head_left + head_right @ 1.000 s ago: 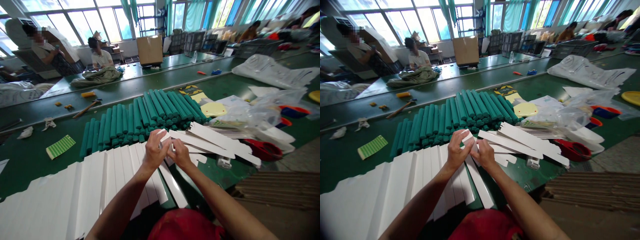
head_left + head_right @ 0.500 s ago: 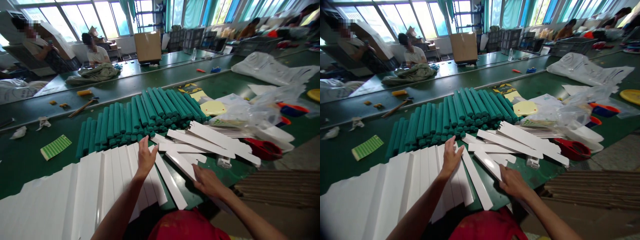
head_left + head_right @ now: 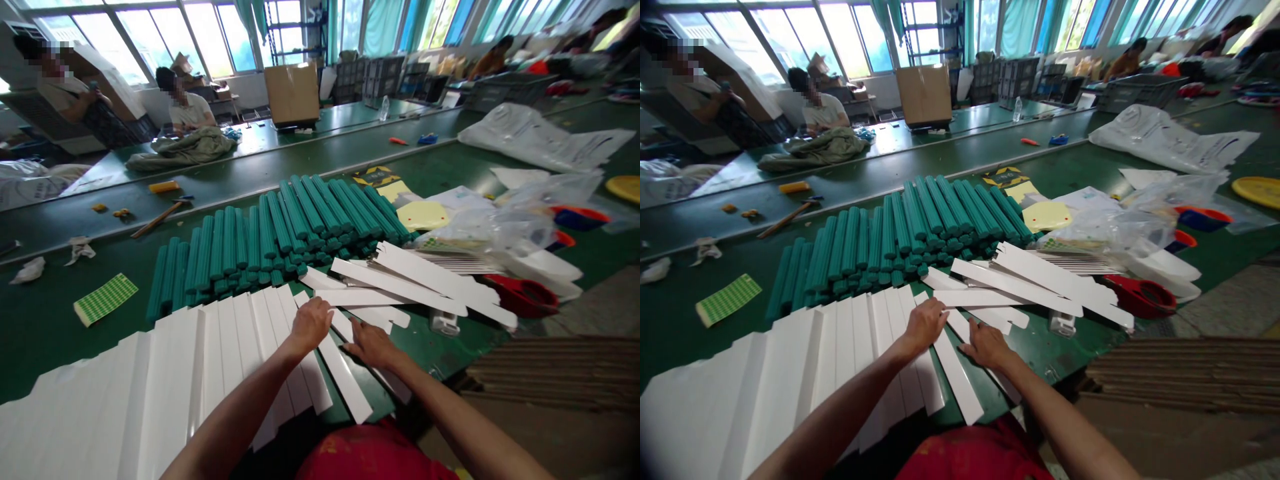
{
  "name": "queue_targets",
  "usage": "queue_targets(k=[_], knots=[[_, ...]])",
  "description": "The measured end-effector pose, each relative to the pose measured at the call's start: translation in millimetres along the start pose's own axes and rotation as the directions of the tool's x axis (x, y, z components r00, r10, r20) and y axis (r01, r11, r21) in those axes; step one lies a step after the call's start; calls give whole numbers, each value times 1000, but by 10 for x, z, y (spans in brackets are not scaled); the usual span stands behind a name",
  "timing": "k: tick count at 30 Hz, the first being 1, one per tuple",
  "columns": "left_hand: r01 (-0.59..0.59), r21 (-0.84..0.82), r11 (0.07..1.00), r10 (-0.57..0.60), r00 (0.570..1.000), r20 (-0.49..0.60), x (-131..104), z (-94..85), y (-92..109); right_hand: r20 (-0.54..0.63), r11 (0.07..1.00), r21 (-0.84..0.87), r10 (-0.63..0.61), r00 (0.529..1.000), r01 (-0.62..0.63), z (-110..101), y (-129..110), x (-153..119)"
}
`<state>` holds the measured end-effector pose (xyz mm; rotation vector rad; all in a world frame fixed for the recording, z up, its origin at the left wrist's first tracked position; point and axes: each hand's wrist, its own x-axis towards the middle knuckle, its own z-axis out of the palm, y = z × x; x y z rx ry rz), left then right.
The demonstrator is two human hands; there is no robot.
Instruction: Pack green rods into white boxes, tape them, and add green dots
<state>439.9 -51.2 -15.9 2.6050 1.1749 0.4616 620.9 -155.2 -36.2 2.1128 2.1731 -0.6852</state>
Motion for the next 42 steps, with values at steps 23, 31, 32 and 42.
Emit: queue_targets(k=[23,31,32,42], knots=[[-251,320,913,150,939,308,806,531,105,-589,922,-272,66,806,-274,-376,724,354],[-346,285,894,240,906,349,1018,551,155,-480,938,-318,-31,877,-141,-896,873,239],[-353,276,894,253,906,338,1023,554,160,-476,941,-314,-41,879,-126,-986,926,173],[-365,174,915,344,928,142,957,352,279,-684,920,53,317,657,-389,-1756,1762,133]])
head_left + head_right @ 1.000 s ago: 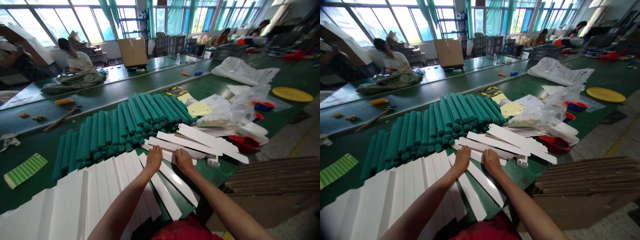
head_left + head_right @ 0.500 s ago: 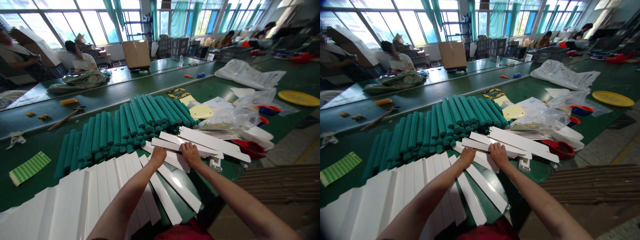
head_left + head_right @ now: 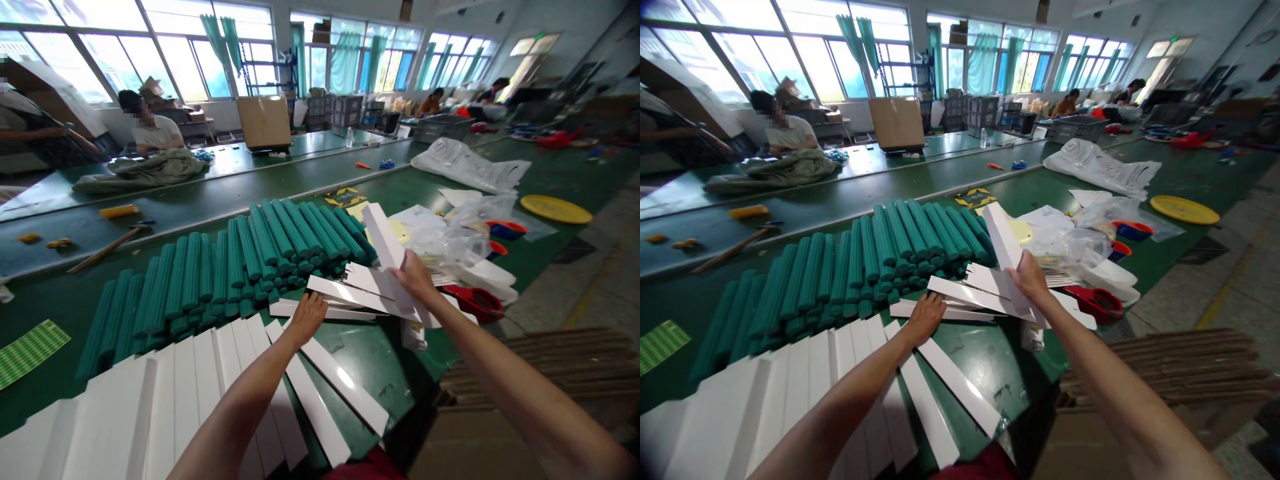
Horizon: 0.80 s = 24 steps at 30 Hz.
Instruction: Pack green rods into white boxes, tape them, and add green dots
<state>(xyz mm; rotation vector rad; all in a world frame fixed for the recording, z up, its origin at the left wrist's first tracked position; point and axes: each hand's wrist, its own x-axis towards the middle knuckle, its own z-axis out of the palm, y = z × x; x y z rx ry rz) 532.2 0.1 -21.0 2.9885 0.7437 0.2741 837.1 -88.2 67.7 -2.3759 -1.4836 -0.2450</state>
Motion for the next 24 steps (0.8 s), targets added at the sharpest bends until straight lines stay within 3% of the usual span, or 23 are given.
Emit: queue_targets(k=[3,6,8,9,10,11,12,13,15,16,18,20,21,24], knots=[[-48,-65,997,43,997,-65,21,-250,-16,-46,997,53,57,997,-55,-33,-44,302],[-56,-136,989,33,985,-167,-57,-583,-48,-222,975,207,132,966,-85,-217,-110,285],[-42,-176,983,-4,968,-250,-162,-825,-49,-333,878,473,260,906,-78,-368,-174,64],[-35,-232,972,-37,954,-296,-219,-940,-35,-315,785,618,301,900,-46,-431,-225,-84],[-33,-335,942,-88,936,-341,-273,-1043,-8,-235,670,743,270,934,-6,-477,-294,-240],[-40,-479,877,-158,916,-368,-319,-1132,32,-92,556,831,120,988,9,-505,-383,-391],[-61,-642,765,-235,901,-365,-355,-1204,84,47,467,884,-93,995,2,-513,-491,-528],[-91,-792,603,-296,897,-329,-382,-1257,145,163,415,910,-313,936,-20,-503,-618,-646],[-132,-962,239,-315,927,-206,-423,-1312,275,303,395,917,-602,739,-54,-436,-898,-826],[-133,-988,78,-289,945,-150,-445,-1320,334,344,397,915,-670,658,-74,-388,-1037,-896],[-107,-982,-156,-231,970,-69,-508,-1320,418,398,385,911,-724,563,-149,-288,-1282,-1019],[-79,-962,-260,-225,974,-19,-593,-1328,446,432,368,901,-732,526,-229,-221,-1461,-1126],[-76,-959,-275,-239,971,-8,-633,-1344,445,436,368,899,-724,534,-235,-211,-1526,-1169],[-100,-962,-255,-358,934,-2,-679,-1439,429,420,465,879,-653,630,-104,-270,-1641,-1197]])
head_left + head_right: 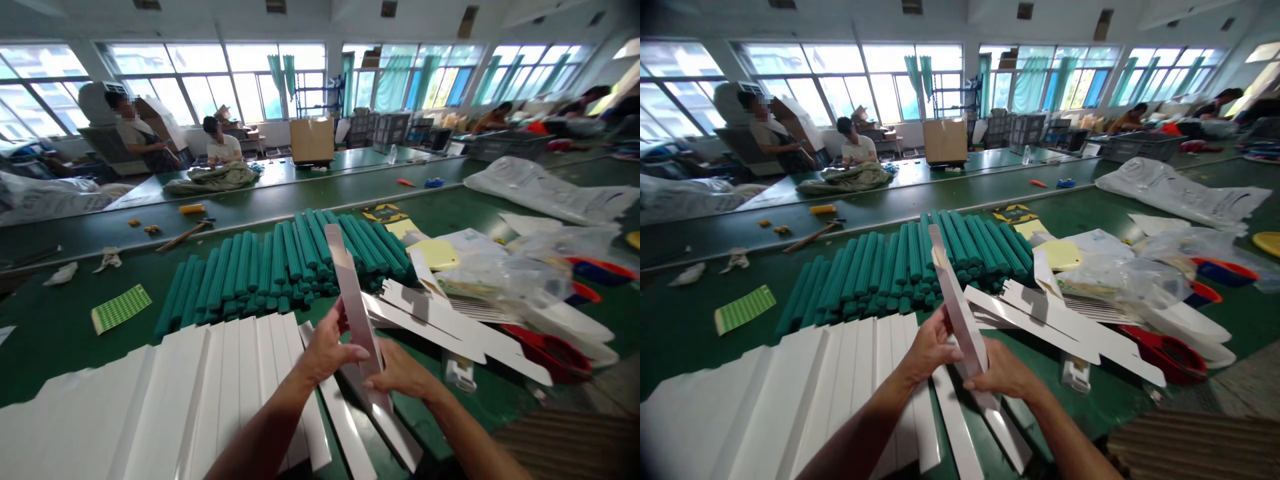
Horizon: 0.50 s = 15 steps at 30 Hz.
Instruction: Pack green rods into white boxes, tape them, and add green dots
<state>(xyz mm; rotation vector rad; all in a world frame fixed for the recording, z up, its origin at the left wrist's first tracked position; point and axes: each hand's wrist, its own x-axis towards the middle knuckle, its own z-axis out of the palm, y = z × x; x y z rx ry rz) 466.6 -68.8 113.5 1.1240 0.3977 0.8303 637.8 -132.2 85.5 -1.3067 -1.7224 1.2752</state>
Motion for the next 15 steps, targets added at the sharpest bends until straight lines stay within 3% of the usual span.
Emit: queue_targets(k=[4,6,8,10,12,15], knots=[[-39,54,998,48,984,-173,121,107,150,-103,984,-173,-51,993,33,-179,33,-11],[-83,98,992,102,972,-213,175,116,243,-155,988,-153,-54,986,31,-246,281,-126],[-145,136,980,177,947,-266,177,29,365,-261,978,-173,68,963,-116,-168,670,-343],[-203,174,964,252,905,-341,126,-155,499,-283,880,-341,241,928,-332,108,1088,-597],[-228,222,948,306,846,-436,47,-386,609,-251,787,-489,287,925,-377,551,1394,-777],[-218,261,940,331,761,-558,-80,-682,683,-302,653,-594,361,883,-470,1263,1476,-732]])
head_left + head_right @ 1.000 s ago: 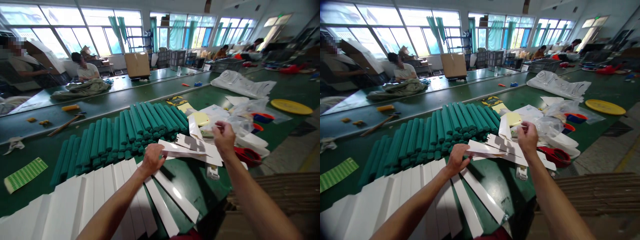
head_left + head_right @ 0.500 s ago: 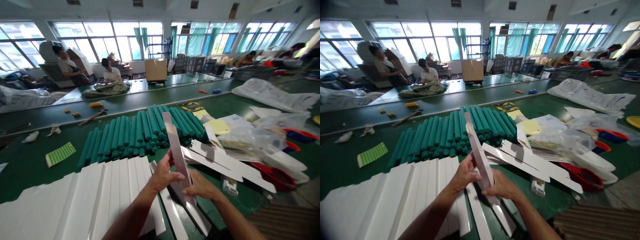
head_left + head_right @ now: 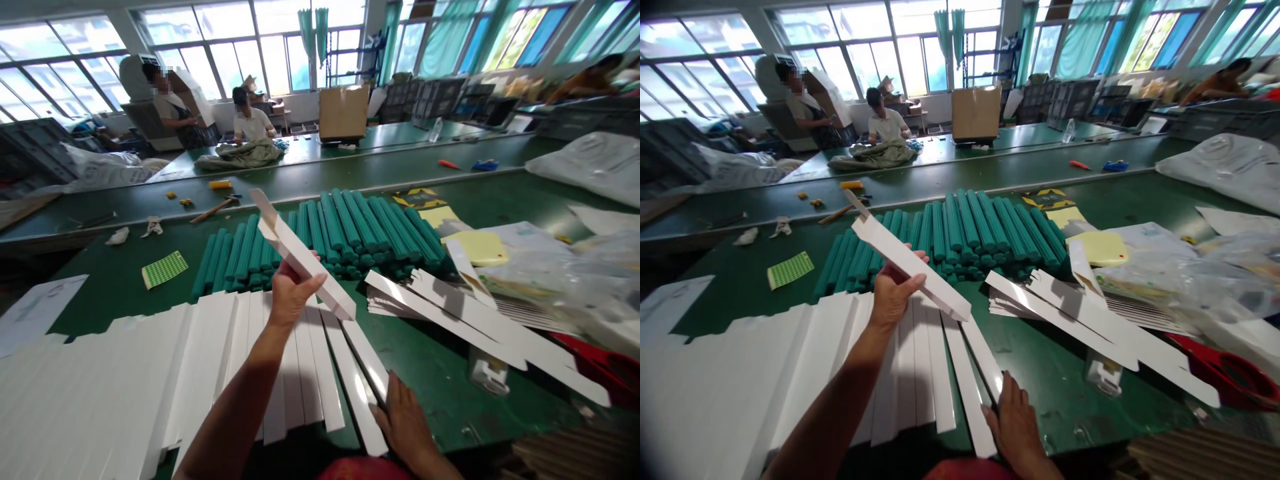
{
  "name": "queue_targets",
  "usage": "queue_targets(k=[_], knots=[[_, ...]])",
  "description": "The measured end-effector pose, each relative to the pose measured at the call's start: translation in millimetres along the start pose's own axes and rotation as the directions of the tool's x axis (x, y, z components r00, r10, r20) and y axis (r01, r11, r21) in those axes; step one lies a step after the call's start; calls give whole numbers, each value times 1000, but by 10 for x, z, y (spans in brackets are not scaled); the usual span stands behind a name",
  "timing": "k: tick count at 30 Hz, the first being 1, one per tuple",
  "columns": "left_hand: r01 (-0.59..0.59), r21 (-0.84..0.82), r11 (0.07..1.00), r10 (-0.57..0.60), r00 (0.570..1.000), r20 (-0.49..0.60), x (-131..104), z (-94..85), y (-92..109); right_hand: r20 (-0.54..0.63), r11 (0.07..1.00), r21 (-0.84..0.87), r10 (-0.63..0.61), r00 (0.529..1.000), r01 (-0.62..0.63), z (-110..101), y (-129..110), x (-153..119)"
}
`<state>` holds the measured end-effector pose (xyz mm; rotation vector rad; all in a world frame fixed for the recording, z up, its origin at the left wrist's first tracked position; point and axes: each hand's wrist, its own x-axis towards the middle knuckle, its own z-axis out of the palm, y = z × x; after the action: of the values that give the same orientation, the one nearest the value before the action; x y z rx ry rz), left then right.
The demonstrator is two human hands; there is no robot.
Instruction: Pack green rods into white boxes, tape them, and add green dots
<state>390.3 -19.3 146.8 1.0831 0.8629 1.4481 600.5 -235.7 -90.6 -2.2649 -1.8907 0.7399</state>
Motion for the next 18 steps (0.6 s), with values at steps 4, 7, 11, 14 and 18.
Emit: queue_targets(k=[4,7,11,14,18], knots=[[-11,24,1000,14,992,-122,-14,-261,-20,44,999,-21,30,999,-29,132,-718,149],[-29,35,999,34,989,-144,-58,-375,-16,20,997,-34,74,997,-73,7,-1000,370],[15,94,996,-9,998,-68,-156,-342,-23,-35,995,-36,87,996,-88,-131,-1100,628],[69,150,986,-72,997,14,-281,-182,-27,-43,998,42,-44,998,45,-305,-991,735],[94,212,973,-103,994,31,-438,-50,11,-72,970,110,-212,975,219,-850,-623,852]])
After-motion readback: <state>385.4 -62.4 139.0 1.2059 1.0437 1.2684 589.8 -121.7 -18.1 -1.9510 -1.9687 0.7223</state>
